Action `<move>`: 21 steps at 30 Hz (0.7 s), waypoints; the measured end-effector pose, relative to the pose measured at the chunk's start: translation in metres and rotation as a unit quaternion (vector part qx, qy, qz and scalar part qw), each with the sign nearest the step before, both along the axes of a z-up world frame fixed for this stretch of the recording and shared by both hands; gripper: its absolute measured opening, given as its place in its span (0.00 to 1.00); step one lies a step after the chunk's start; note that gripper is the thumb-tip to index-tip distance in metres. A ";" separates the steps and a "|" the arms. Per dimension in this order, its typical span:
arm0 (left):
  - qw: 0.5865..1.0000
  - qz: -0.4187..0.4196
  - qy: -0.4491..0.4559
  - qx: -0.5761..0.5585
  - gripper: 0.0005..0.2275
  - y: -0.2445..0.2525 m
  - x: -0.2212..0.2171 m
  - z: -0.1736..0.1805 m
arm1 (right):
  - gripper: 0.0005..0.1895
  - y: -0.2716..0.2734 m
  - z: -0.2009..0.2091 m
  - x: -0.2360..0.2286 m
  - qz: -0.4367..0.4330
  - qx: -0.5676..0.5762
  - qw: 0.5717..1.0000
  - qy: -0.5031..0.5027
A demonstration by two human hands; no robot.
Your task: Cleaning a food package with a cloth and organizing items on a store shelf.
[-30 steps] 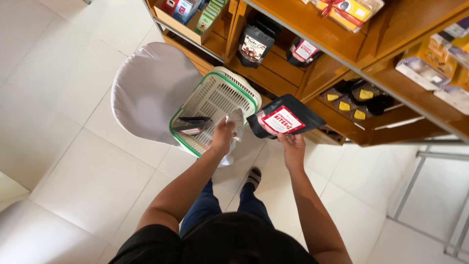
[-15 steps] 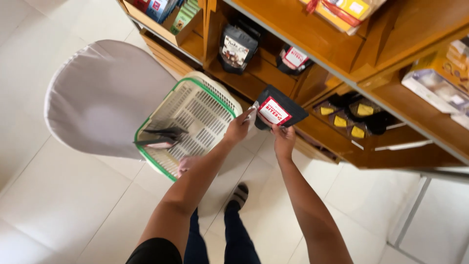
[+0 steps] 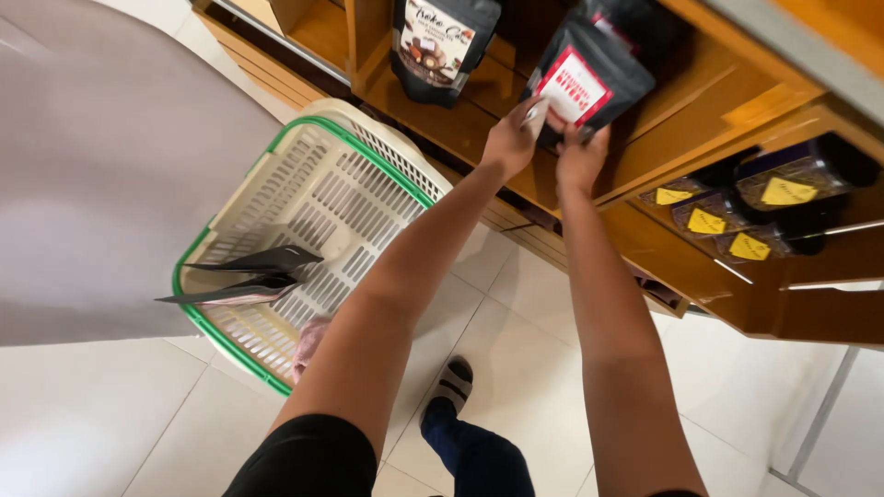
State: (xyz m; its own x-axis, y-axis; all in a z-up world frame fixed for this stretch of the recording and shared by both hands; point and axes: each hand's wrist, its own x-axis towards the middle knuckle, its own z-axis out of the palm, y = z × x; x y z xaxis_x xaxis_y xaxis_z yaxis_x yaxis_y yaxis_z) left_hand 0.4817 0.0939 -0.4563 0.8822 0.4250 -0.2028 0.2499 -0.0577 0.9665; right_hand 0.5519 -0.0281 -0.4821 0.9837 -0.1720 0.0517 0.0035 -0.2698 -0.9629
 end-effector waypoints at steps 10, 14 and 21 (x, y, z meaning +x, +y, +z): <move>0.992 -0.025 -0.089 0.088 0.21 0.018 0.014 -0.017 | 0.23 -0.019 -0.035 0.070 0.105 0.054 0.993 0.027; 0.994 -0.075 -0.030 0.074 0.22 0.018 -0.021 0.021 | 0.29 -0.032 -0.039 0.085 0.096 0.156 0.981 0.065; 0.996 -0.023 0.014 -0.086 0.18 0.019 -0.113 0.097 | 0.39 0.005 -0.001 -0.009 -0.018 0.220 0.975 0.035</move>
State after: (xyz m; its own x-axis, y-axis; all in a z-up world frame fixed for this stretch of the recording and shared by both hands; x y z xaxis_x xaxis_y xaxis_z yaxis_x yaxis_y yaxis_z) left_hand 0.3683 0.1130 -0.3598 0.8927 0.3417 -0.2938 0.2779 0.0958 0.9558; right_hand 0.5427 -0.0234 -0.4826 0.9750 -0.1980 -0.1013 -0.0674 0.1714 -0.9829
